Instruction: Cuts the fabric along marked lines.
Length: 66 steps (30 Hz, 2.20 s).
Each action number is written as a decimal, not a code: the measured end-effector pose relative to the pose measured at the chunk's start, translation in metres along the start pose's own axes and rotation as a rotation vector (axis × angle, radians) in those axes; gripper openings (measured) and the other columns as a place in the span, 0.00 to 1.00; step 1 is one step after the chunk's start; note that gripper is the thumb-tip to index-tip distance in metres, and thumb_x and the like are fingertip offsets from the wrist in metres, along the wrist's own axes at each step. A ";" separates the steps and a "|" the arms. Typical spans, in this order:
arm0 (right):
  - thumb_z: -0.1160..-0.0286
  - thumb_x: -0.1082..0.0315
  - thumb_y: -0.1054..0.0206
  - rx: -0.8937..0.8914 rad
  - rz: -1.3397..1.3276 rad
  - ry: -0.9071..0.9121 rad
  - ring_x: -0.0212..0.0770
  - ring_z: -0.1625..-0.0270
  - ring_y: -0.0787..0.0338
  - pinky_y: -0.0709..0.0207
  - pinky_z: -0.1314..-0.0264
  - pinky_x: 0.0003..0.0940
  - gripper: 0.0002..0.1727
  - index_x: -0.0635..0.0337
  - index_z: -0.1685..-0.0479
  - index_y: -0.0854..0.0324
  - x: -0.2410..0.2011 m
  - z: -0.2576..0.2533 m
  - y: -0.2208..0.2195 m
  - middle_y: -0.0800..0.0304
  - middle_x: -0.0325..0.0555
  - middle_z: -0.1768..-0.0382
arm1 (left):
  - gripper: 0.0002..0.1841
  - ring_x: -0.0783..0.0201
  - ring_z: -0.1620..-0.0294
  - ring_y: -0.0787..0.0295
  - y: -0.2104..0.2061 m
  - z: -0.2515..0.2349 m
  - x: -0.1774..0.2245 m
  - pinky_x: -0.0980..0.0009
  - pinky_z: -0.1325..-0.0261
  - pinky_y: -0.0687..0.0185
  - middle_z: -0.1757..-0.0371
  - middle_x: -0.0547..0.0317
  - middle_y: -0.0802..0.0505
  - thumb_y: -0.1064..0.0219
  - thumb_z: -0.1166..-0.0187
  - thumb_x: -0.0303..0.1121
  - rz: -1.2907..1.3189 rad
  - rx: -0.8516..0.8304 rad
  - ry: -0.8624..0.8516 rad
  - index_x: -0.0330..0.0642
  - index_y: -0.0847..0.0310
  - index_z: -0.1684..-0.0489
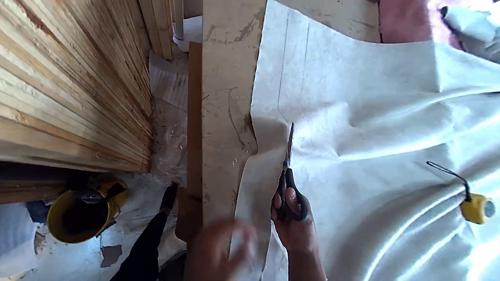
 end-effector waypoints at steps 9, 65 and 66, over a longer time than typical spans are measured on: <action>0.30 0.40 0.24 0.045 -0.107 0.008 0.32 0.85 0.19 0.22 0.83 0.27 0.28 0.59 0.73 0.17 -0.001 0.005 -0.008 0.18 0.43 0.82 | 0.35 0.53 0.41 0.08 0.006 -0.190 0.018 0.51 0.37 0.12 0.39 0.48 0.07 0.27 0.23 0.56 0.415 -0.003 0.434 0.44 0.25 0.22; 0.23 0.47 0.27 0.002 0.012 -0.192 0.29 0.77 0.18 0.21 0.73 0.26 0.18 0.52 0.62 0.09 -0.010 0.028 -0.018 0.12 0.37 0.74 | 0.38 0.52 0.21 0.20 0.017 -0.151 0.008 0.55 0.19 0.18 0.18 0.46 0.20 0.19 0.29 0.30 0.193 0.062 0.131 0.36 0.30 0.15; 0.23 0.46 0.27 -0.001 0.005 -0.192 0.29 0.76 0.18 0.20 0.72 0.27 0.18 0.53 0.62 0.09 -0.011 0.025 -0.018 0.12 0.38 0.74 | 0.38 0.52 0.20 0.21 0.018 -0.151 0.008 0.55 0.19 0.18 0.18 0.45 0.20 0.20 0.29 0.30 0.188 0.051 0.129 0.34 0.30 0.15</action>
Point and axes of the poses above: each hand's wrist, its own z-axis away from the middle knuckle, its own y-axis out of the back of the hand, x = y × z, the point moved 5 cm from there along -z, towards the middle knuckle
